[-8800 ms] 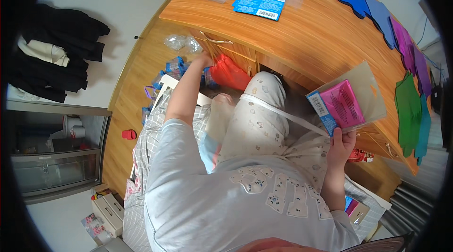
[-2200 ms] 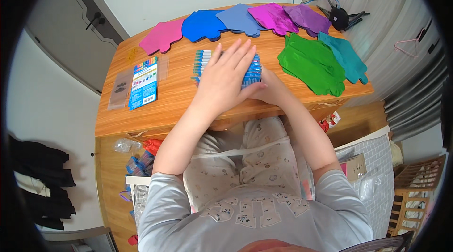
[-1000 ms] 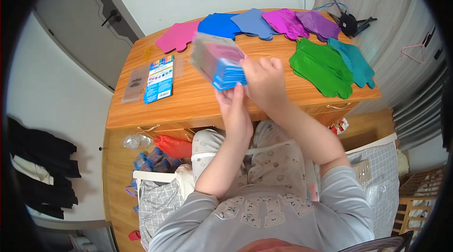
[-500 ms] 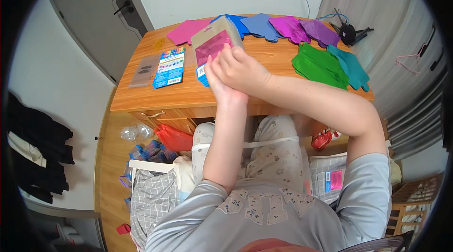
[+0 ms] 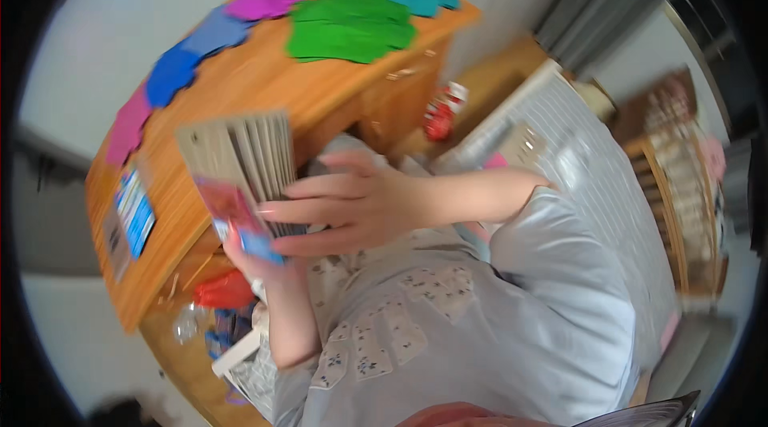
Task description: Folding colorful items and placing them into clear plastic sleeves with cardboard backing cards.
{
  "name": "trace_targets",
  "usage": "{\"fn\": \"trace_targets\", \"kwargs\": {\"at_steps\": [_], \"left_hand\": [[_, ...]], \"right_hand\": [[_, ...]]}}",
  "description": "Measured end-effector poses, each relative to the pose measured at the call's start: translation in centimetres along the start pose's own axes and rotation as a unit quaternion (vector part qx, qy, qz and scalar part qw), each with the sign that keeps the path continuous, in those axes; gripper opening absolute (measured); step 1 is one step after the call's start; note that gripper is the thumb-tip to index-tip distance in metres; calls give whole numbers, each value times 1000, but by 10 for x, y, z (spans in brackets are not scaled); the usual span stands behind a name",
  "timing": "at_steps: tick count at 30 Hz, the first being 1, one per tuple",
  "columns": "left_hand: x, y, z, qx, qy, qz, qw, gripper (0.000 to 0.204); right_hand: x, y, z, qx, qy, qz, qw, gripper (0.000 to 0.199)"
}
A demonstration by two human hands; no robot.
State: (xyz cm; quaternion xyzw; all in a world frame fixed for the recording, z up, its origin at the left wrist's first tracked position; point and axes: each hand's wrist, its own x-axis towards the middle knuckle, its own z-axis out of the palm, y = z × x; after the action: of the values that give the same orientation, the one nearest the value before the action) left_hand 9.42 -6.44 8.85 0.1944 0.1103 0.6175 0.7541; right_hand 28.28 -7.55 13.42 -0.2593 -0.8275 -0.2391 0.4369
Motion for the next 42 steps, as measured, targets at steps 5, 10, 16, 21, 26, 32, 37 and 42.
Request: {"fn": "trace_targets", "kwargs": {"at_steps": [5, 10, 16, 21, 26, 32, 37, 42], "left_hand": [[-48, -35, -47, 81, 64, -172, 980, 67], [-47, -70, -94, 76, 152, -287, 943, 57], [-45, -85, -134, 58, 167, -357, 917, 60], [-50, -76, -127, 61, 124, -316, 938, 54], [-50, -74, -136, 50, 144, -326, 933, 57], [-48, -76, -151, 55, 192, -346, 917, 61], [-52, -74, -154, 75, 187, -355, 913, 61], [-52, -75, -157, 61, 166, -367, 913, 62]], "right_hand": [[-178, 45, -97, -158, -132, 452, 868, 51], [-414, 70, -226, -420, -171, 597, 662, 88], [-460, 117, -248, -274, -235, 687, 631, 104], [-437, 112, -222, -212, -311, 675, 635, 83], [-446, 87, -218, -75, -283, 744, 601, 70], [-409, 55, -193, 37, -335, 730, 594, 50], [-371, 37, -167, 219, -260, 767, 545, 54], [-424, 53, -136, 269, -161, 872, 376, 53]]}}
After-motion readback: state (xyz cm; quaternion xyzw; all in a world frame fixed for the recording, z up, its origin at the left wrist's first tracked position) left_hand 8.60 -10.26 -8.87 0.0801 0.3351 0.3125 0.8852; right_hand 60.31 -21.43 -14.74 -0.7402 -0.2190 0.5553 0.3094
